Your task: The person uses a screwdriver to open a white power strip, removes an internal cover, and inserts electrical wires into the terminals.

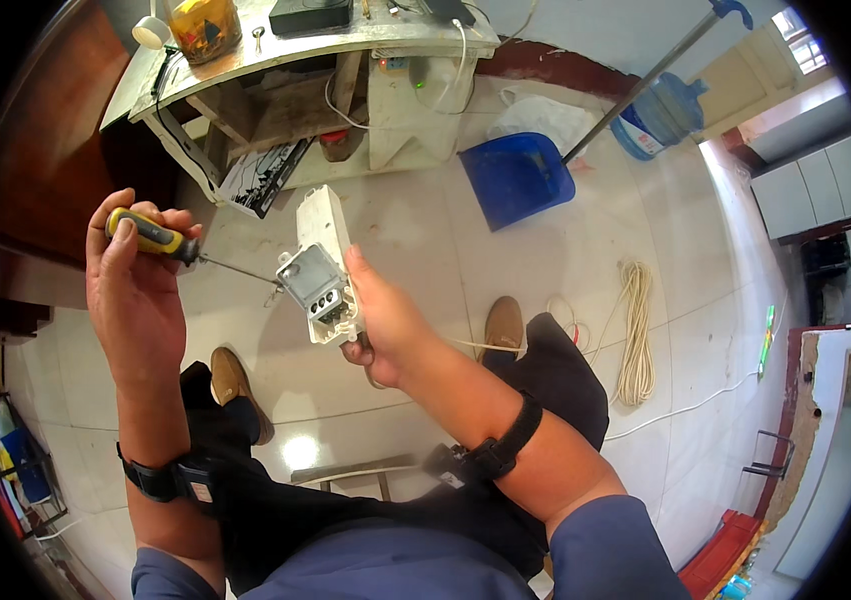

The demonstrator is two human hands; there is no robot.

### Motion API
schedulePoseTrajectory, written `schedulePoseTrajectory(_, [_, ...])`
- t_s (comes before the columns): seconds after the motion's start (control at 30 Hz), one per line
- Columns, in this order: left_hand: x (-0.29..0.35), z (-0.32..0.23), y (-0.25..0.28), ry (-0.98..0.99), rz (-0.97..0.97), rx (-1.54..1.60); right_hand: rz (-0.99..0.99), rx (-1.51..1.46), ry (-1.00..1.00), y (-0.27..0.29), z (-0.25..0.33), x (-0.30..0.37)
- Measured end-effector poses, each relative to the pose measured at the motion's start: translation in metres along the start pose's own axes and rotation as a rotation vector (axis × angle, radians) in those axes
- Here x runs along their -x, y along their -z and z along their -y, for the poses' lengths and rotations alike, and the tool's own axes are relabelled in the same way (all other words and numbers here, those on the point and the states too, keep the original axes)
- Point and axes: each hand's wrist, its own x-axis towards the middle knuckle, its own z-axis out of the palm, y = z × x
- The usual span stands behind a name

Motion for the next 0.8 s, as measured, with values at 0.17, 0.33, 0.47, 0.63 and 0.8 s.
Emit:
schedulePoseTrajectory(0.17, [0.005,0.01,0.013,0.299,-0.056,0.136,0.243,-0.137,0.046,0.013,0.01,0.004])
schedulePoseTrajectory(0.33, [0.027,0.035,-0.008,0.68,-0.039,-0.147,0.328,-0.2,0.076,0.014,0.011,0.001])
schedulePoseTrajectory(0.47, [0.034,0.055,-0.019,0.808,0.023,-0.054,0.261,-0.172,0.082,-0.002,0.017,0.01])
schedulePoseTrajectory(0.63, [0.032,0.067,-0.021,0.911,0.086,0.12,0.345,-0.138,0.071,-0.002,0.016,0.013])
schedulePoseTrajectory(0.8, [0.035,0.081,-0.021,0.917,0.074,0.193,0.389,-0.19,0.085,0.007,0.014,0.013])
